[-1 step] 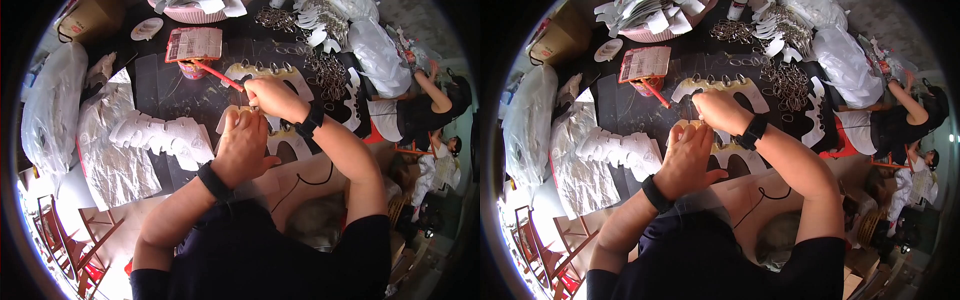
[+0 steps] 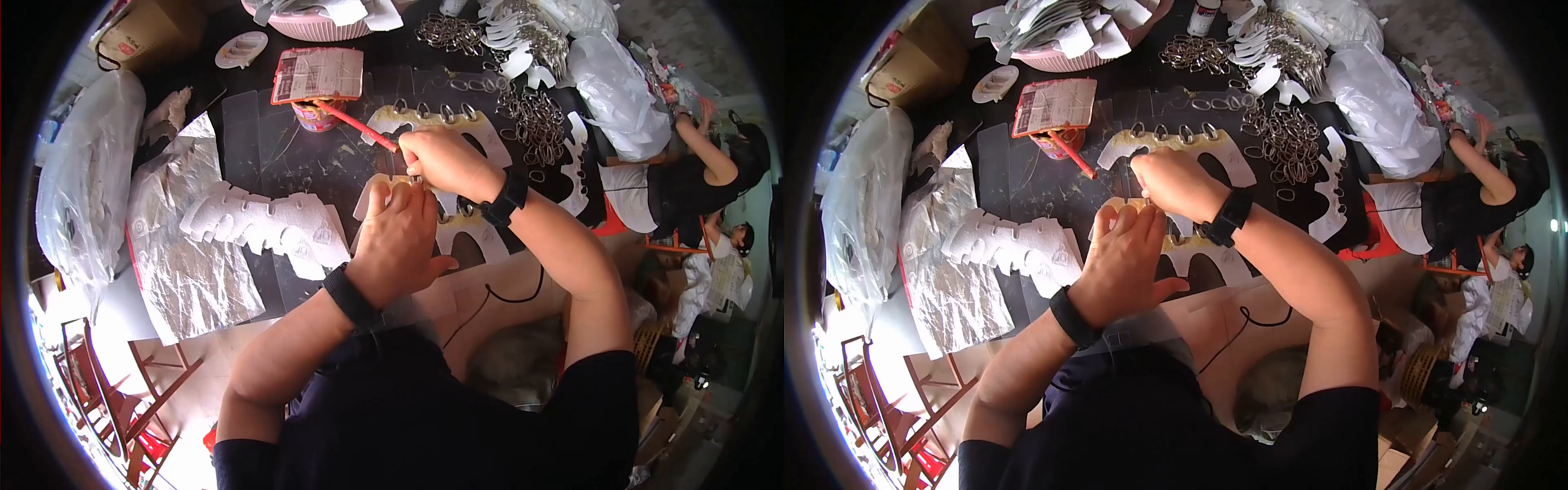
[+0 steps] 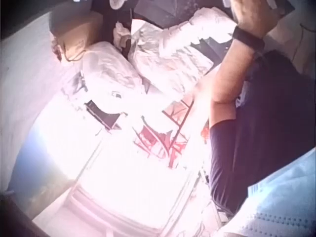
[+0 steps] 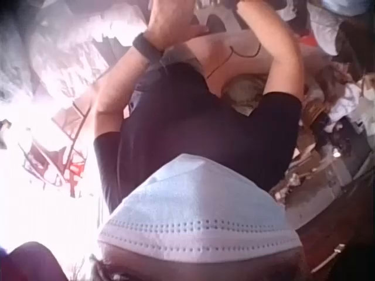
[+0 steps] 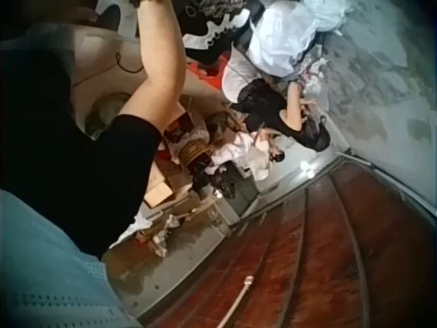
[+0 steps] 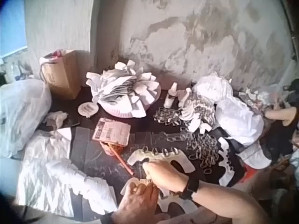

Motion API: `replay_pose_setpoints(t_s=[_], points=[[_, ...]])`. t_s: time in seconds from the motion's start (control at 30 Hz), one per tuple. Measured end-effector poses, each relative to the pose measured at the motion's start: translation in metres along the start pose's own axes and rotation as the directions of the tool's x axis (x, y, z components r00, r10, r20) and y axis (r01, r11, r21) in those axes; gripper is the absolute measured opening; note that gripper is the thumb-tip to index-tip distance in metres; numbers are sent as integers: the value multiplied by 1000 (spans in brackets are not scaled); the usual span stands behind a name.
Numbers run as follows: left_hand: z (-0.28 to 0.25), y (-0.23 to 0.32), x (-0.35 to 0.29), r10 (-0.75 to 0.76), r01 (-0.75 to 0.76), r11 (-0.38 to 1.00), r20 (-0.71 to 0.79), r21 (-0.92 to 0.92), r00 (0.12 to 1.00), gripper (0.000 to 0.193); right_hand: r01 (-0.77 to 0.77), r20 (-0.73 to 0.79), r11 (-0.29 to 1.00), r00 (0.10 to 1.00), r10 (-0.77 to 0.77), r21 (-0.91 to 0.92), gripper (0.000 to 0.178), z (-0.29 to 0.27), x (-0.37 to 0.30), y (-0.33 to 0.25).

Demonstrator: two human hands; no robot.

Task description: Applying glue with a brush to white shoe component cutouts on a work table.

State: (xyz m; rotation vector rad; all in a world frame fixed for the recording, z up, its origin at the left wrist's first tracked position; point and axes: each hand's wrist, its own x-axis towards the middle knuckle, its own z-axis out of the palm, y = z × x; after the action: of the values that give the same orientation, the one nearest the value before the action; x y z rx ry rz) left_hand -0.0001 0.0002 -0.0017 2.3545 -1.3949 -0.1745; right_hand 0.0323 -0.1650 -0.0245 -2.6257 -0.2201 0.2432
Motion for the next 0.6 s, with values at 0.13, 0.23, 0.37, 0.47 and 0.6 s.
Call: replay_pose_setpoints(t_s=[0.13, 0.23, 0.37, 0.47, 0.6], points=[[-2, 4, 5, 26, -26, 999, 17, 44, 1000, 69, 4, 137, 992, 990, -21, 124, 9, -24, 4, 3], [-1, 2, 8, 8, -7, 1000, -23, 15, 1000, 66, -19, 59, 909, 998, -6, 416, 7, -63, 9, 32], [-5, 2, 15, -35, 30, 997, -68, -76, 997, 63, -294, -332, 955, 905, 267, -34, 11, -105, 22, 102], [-7, -3, 11, -138, 119, 971, -79, -206, 987, 62, -331, -362, 928, 897, 253, -170, 13, -105, 34, 136], [-7, -8, 4, -205, 150, 920, -118, -361, 972, 58, -365, -379, 914, 882, 279, -178, 16, -96, 42, 157]])
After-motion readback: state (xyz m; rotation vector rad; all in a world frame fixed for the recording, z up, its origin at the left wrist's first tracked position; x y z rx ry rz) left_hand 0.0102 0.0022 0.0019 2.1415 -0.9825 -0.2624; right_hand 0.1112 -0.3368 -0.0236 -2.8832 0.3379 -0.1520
